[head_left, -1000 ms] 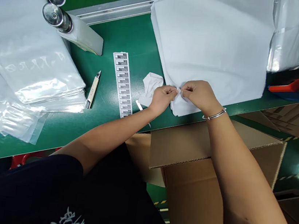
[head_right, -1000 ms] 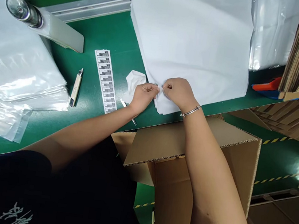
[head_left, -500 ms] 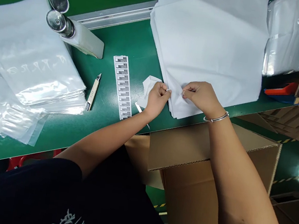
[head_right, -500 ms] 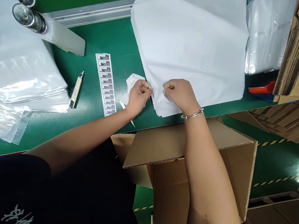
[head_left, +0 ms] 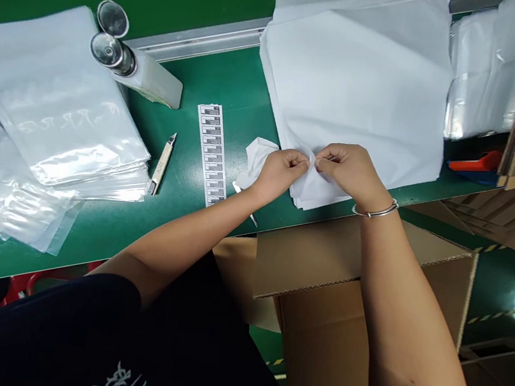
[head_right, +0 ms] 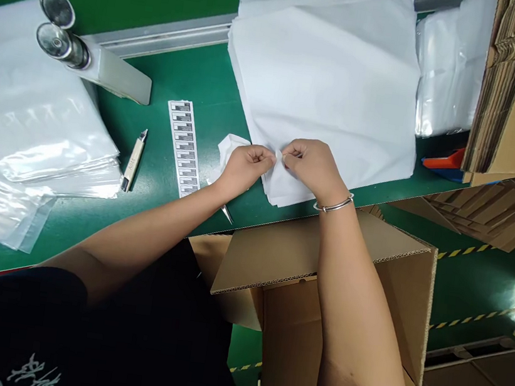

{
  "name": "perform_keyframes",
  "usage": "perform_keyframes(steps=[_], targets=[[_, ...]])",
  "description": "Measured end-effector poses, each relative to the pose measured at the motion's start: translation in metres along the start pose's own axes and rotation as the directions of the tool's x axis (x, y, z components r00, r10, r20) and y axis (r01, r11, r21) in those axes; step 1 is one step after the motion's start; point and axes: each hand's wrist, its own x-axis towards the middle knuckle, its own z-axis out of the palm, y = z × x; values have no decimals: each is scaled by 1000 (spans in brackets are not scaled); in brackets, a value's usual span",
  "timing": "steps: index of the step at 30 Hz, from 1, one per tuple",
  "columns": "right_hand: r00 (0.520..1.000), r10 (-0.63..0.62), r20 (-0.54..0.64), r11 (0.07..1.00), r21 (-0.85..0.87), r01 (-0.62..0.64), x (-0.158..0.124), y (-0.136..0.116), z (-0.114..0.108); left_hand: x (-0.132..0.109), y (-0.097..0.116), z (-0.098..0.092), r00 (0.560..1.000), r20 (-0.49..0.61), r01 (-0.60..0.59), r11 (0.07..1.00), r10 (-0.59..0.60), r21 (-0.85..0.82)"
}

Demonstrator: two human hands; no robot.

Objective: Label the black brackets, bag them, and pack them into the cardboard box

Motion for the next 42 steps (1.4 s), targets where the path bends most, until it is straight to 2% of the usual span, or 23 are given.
perform_keyframes(steps=[14,19,23,26,28,33,36,39,42], targets=[[1000,-19,18,999,-44,19,2,1,1,-2,4,1,999,-30,-12,1000,12,-8],[1000,-6,20,1000,-30,6,2,0,1,0,-5,2,999,-37,-18,999,16,-39],[1000,-5,1,1000,-2,5,1,1,1,-2,-22,-2,993,-74,84,994,-88,-64],[999,-20,-27,1000,2,20,-3,-2,-1,-4,-33,-7,976,-87,202,979,-202,-12],[998,-48,-39,999,11,48,-8,-8,-7,-5,-38,-9,970,-83,233,972,-230,19],[990,-113,-82,993,27,115,-33,-35,-31,-3,-39,-9,972,-62,228,972,-225,48],[980,-142,-136,990,-9,142,-54,-56,-50,-6,-30,-12,975,-41,221,973,-219,68],[958,-211,-192,977,-59,203,-90,-84,-68,-18,-6,-24,984,-25,178,980,-177,84],[914,-356,-193,927,-193,320,-154,-116,-76,-47,32,-44,997,24,78,995,-80,62]])
